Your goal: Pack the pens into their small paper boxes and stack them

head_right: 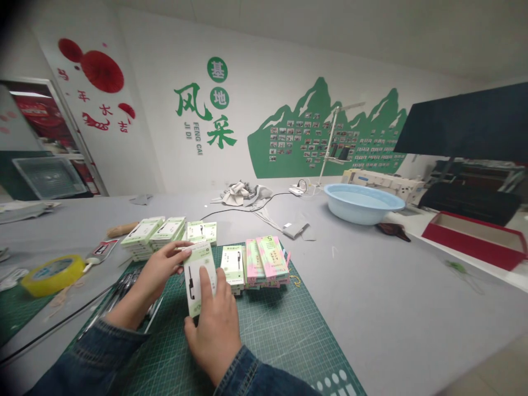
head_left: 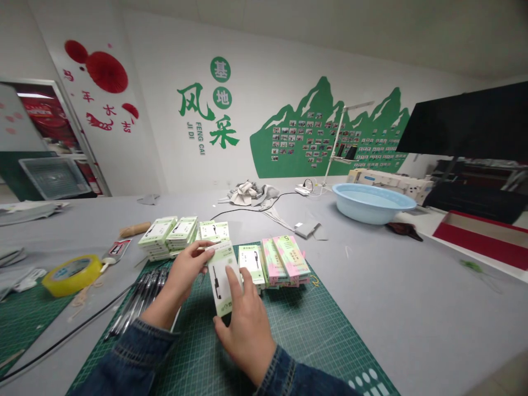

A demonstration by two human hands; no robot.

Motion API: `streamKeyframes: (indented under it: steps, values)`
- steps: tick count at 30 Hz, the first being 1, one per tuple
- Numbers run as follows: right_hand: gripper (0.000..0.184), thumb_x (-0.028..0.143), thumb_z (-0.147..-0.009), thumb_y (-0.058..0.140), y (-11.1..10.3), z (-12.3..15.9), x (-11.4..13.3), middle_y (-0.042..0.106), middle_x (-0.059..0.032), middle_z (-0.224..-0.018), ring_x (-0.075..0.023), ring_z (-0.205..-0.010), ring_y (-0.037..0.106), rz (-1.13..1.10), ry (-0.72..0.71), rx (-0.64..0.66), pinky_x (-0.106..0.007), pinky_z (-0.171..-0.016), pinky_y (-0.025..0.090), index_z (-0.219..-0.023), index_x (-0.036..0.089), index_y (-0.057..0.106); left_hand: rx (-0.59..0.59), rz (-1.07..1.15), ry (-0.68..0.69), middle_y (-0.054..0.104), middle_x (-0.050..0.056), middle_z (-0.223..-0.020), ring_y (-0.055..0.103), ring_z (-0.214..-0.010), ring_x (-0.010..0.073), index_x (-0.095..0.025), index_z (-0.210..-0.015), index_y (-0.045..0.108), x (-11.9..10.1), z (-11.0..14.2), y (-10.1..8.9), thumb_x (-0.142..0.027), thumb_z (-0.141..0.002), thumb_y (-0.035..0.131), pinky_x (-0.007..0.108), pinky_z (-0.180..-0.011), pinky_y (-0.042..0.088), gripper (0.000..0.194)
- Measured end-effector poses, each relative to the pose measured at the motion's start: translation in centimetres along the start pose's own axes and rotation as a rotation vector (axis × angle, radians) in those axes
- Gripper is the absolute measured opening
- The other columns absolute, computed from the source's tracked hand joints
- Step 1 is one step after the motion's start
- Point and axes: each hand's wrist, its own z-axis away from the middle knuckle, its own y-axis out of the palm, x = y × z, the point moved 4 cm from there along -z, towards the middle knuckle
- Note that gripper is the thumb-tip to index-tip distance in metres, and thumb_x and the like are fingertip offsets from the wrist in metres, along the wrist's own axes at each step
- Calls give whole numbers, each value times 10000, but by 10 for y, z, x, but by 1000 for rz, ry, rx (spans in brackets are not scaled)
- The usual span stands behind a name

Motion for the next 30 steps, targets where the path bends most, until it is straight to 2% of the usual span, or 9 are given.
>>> streamKeyframes:
  steps: [3, 6, 11, 15, 19, 25, 27, 30]
  values:
    - [878, 73, -726, 695, -3, -6, -2, 273, -155, -1604, -443, -1385, 413, 81, -9, -82, -633, -1053, 450, -1515, 316, 394, 1, 42, -24, 652, 13, -746, 555, -591, 105, -120, -983, 693, 5, -22, 19, -432, -661, 796, 207, -513, 420, 460]
    - [725, 49, -769, 635, -6, -15, -10, 311, -196, -1584, -450, -1402, 384, 167, -14, -151, -651, -1055, 429, -1456, 231, 491, 13, 57, -45, 670, 37, -771, 583, -592, 109, -104, -1022, 688, 16, -38, 40, -405, -699, 763, 229, -553, 465, 448]
    - [569, 78, -820, 609, -4, -27, -26, 426, -221, -1526, -424, -1389, 412, 291, -13, -221, -626, -1083, 400, -1382, 150, 561, 72, 50, -54, 732, 138, -1059, 691, -844, 191, -116, -1182, 668, 33, -50, 68, -303, -727, 738, 275, -687, 534, 496]
    - [467, 163, -902, 572, -1, -28, -29, 492, -220, -1486, -413, -1351, 457, 470, 10, -166, -612, -1100, 377, -1366, 111, 581, 75, -15, -69, 708, 192, -1205, 696, -957, 246, -93, -1293, 614, 44, -55, 78, -209, -720, 701, 297, -717, 544, 591]
    - [430, 227, -924, 579, 0, -28, -29, 548, -200, -1444, -427, -1293, 509, 580, 26, -120, -624, -1115, 339, -1339, 120, 618, 116, -102, -33, 698, 160, -1266, 688, -1028, 253, -115, -1312, 620, 47, -52, 81, -164, -733, 648, 291, -757, 552, 582]
    - [396, 230, -920, 592, 0, -28, -28, 594, -207, -1386, -431, -1309, 492, 602, 17, -106, -649, -1130, 278, -1300, 130, 646, 184, -349, 27, 779, 98, -1071, 719, -858, 211, -127, -1258, 677, 45, -37, 80, -145, -767, 605, 286, -730, 563, 497]
    - [401, 227, -900, 618, -1, -28, -28, 596, -218, -1376, -443, -1310, 485, 591, 17, -94, -664, -1130, 263, -1285, 121, 651, 161, -478, 66, 772, 88, -1095, 712, -884, 202, -147, -1234, 691, 42, -31, 68, -146, -773, 617, 295, -809, 554, 466]
    - [406, 218, -888, 627, -2, -26, -26, 593, -231, -1369, -455, -1308, 480, 570, -3, -98, -684, -1121, 262, -1280, 116, 648, 69, -714, 122, 742, 93, -1149, 682, -992, 220, -164, -1140, 719, 35, -23, 31, -148, -805, 602, 330, -966, 492, 356]
